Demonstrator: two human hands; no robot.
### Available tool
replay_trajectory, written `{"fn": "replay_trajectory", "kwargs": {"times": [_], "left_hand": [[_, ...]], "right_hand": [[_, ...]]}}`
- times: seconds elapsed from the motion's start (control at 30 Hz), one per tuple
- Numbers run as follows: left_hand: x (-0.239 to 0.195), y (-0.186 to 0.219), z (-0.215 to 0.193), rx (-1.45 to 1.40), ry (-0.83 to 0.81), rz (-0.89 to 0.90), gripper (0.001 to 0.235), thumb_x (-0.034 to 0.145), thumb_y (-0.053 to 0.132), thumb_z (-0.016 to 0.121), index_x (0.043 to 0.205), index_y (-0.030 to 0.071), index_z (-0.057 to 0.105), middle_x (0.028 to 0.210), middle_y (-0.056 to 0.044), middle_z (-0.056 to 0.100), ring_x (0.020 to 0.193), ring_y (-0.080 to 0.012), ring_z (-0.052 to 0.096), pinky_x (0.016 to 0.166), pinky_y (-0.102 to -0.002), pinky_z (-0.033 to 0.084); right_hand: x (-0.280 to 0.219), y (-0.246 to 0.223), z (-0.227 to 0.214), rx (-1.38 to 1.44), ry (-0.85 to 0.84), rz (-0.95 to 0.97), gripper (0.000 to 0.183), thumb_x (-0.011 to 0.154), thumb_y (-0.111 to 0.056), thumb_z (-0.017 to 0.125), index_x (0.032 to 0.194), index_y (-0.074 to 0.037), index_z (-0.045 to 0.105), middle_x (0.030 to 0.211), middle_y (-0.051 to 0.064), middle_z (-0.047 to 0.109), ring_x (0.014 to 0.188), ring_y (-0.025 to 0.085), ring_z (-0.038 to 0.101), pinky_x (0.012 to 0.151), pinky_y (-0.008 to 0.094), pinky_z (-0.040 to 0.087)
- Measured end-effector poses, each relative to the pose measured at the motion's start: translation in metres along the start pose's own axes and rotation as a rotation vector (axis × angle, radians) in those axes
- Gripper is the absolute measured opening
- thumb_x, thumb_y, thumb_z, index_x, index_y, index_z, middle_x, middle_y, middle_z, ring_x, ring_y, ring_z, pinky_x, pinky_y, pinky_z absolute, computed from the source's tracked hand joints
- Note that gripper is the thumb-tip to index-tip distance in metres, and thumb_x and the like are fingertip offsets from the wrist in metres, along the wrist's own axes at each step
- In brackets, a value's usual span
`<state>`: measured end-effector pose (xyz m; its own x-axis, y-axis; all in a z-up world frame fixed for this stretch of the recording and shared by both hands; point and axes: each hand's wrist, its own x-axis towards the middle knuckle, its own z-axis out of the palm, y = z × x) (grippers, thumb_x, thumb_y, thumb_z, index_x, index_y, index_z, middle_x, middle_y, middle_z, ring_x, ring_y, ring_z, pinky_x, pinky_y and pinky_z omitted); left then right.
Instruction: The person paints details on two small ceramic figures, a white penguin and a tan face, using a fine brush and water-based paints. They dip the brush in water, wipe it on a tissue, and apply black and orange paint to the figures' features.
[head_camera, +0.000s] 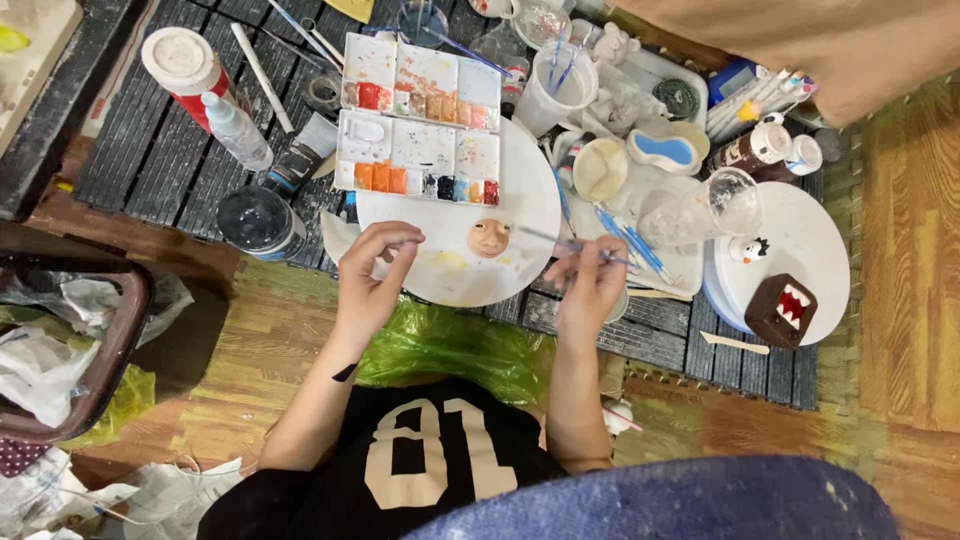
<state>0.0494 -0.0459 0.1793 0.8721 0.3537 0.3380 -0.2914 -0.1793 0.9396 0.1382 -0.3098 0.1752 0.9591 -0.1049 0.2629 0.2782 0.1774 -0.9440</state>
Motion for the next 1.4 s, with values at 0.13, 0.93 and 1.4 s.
{"fn": "replay_trajectory", "kwargs": {"times": [0.13,0.93,1.4], "left_hand": [[-0.002,-0.004,0.001,0.222,-0.044,0.068,0.016,0.096,0.009,0.07,0.113,0.009,0.07,0.118,-0.004,0.07,0.102,-0.0182,0.067,0.09,-0.032,0.049],[-0.011,-0.05,0.018,0.763,-0.238,0.304,0.041,0.095,0.028,0.065,0.134,0.015,0.064,0.154,-0.005,0.051,0.146,-0.0275,0.041,0.121,-0.058,0.017],[-0.01,-0.045,0.018,0.717,-0.229,0.298,0.043,0.092,0.026,0.068,0.133,0.014,0.063,0.152,-0.005,0.053,0.143,-0.0273,0.044,0.12,-0.056,0.018]], "right_hand": [[0.039,0.003,0.01,-0.1,0.036,0.034,0.015,0.108,-0.018,0.057,0.111,-0.007,0.048,0.091,0.011,0.07,0.055,0.009,0.057,0.048,0.022,0.044],[0.197,0.059,0.13,-0.587,-0.525,-0.182,0.013,0.106,-0.017,0.063,0.103,-0.005,0.062,0.075,0.005,0.075,0.049,0.009,0.062,0.046,0.027,0.045],[0.207,0.058,0.126,-0.539,-0.464,-0.176,0.01,0.106,-0.015,0.062,0.104,-0.005,0.063,0.076,0.003,0.074,0.052,0.007,0.062,0.047,0.025,0.047]]}}
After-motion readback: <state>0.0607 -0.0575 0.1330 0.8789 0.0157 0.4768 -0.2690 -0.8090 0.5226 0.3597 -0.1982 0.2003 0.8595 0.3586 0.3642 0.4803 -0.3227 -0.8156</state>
